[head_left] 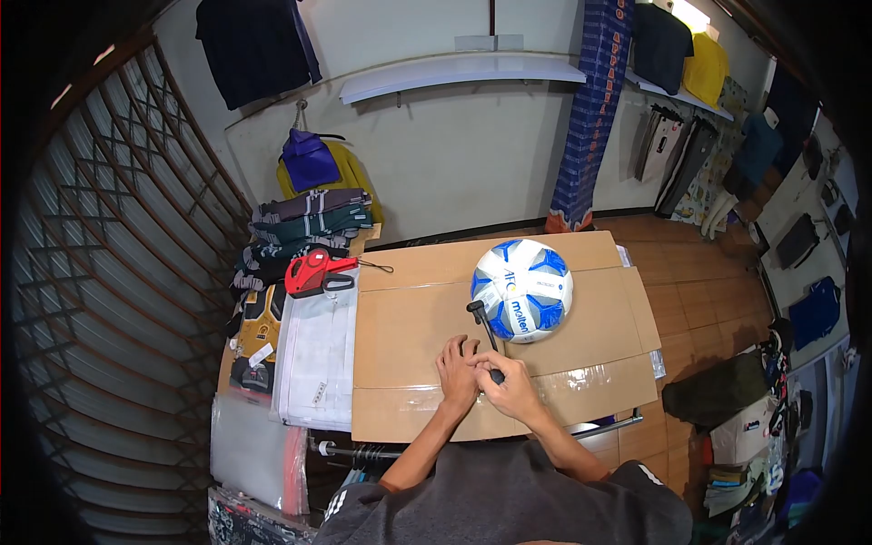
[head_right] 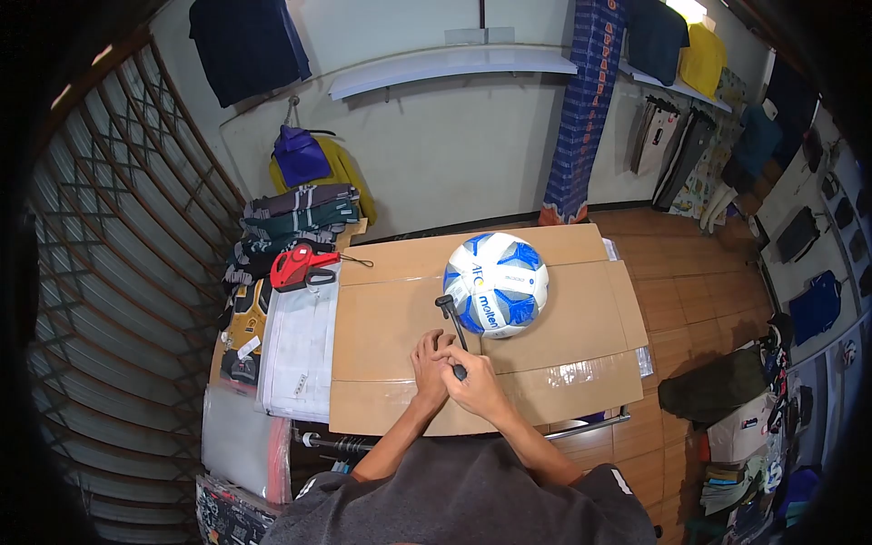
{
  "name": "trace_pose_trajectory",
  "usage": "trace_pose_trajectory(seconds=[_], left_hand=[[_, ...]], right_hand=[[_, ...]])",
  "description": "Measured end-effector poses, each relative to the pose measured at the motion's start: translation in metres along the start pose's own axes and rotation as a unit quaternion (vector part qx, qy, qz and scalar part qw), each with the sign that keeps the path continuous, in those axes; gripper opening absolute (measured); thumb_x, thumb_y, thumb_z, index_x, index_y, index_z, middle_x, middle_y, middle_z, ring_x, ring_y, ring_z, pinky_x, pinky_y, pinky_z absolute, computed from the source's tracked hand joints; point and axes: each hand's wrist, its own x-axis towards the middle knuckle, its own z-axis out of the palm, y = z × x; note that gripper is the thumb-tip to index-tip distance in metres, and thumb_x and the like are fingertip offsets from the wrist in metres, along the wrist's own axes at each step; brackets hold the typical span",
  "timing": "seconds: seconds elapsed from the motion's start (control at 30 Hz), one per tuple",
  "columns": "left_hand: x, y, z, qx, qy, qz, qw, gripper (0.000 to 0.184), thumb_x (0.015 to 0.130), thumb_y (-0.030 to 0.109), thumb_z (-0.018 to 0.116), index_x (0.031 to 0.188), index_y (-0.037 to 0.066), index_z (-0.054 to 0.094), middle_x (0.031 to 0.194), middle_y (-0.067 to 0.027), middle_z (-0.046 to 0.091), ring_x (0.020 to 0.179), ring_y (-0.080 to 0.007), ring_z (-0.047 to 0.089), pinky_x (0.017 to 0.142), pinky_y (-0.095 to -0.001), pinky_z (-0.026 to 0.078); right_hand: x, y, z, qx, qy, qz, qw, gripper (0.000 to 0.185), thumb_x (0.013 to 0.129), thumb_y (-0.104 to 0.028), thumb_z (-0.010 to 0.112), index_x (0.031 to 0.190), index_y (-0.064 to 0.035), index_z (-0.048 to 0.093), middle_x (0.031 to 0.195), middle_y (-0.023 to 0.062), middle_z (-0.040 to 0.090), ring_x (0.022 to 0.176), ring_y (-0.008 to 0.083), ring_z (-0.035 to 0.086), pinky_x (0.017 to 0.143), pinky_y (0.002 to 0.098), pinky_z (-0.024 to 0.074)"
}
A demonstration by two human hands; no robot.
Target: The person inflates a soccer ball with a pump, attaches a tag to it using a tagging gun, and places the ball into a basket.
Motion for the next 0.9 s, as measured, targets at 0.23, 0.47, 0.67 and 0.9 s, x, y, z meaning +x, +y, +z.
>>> trace_pose_trajectory(seconds=[0.23, 0.47, 0.67, 0.9], left_hand=[[0.006, 0.002, 0.001, 0.013, 0.022, 0.000, 1.000, 0.036, 0.096, 0.022, 0.071, 0.129, 0.010, 0.068, 0.141, -0.0149, 0.059, 0.140, -0.0352, 0.049, 0.114, -0.0534, 0.037], [0.007, 0.004, -0.005, 0.013, 0.001, -0.001, 1.000, 0.036, 0.098, 0.025, 0.070, 0.130, 0.010, 0.068, 0.144, -0.0144, 0.057, 0.141, -0.0345, 0.048, 0.114, -0.0533, 0.036], [0.006, -0.001, -0.005, -0.005, -0.023, -0.007, 1.000, 0.039, 0.100, 0.030, 0.066, 0.134, 0.010, 0.066, 0.146, -0.0156, 0.054, 0.145, -0.0352, 0.044, 0.116, -0.0542, 0.033], [0.006, -0.001, -0.005, -0.026, -0.001, 0.018, 0.999, 0.043, 0.097, 0.032, 0.067, 0.135, 0.010, 0.065, 0.145, -0.0168, 0.054, 0.142, -0.0365, 0.046, 0.114, -0.0558, 0.033]], right_hand=[[0.000, -0.126, -0.050, -0.042, -0.046, 0.020, 0.998, 0.018, 0.092, -0.008, 0.084, 0.104, 0.0012, 0.073, 0.058, 0.0017, 0.055, 0.056, 0.0055, 0.046, 0.053, 0.0280, 0.0378], [0.007, -0.095, -0.027, -0.061, 0.016, -0.002, 0.998, 0.017, 0.097, -0.011, 0.080, 0.091, 0.0020, 0.070, 0.054, 0.0079, 0.052, 0.048, 0.0087, 0.043, 0.048, 0.0319, 0.0367], [0.007, -0.043, -0.008, -0.081, 0.019, -0.001, 0.997, 0.018, 0.098, -0.010, 0.077, 0.087, 0.0008, 0.068, 0.055, 0.0122, 0.054, 0.045, 0.0137, 0.046, 0.047, 0.0346, 0.0382], [0.007, -0.012, 0.002, -0.099, 0.022, 0.002, 0.995, 0.020, 0.098, -0.013, 0.077, 0.086, 0.0011, 0.068, 0.055, 0.0142, 0.056, 0.044, 0.0171, 0.046, 0.047, 0.0364, 0.0390]])
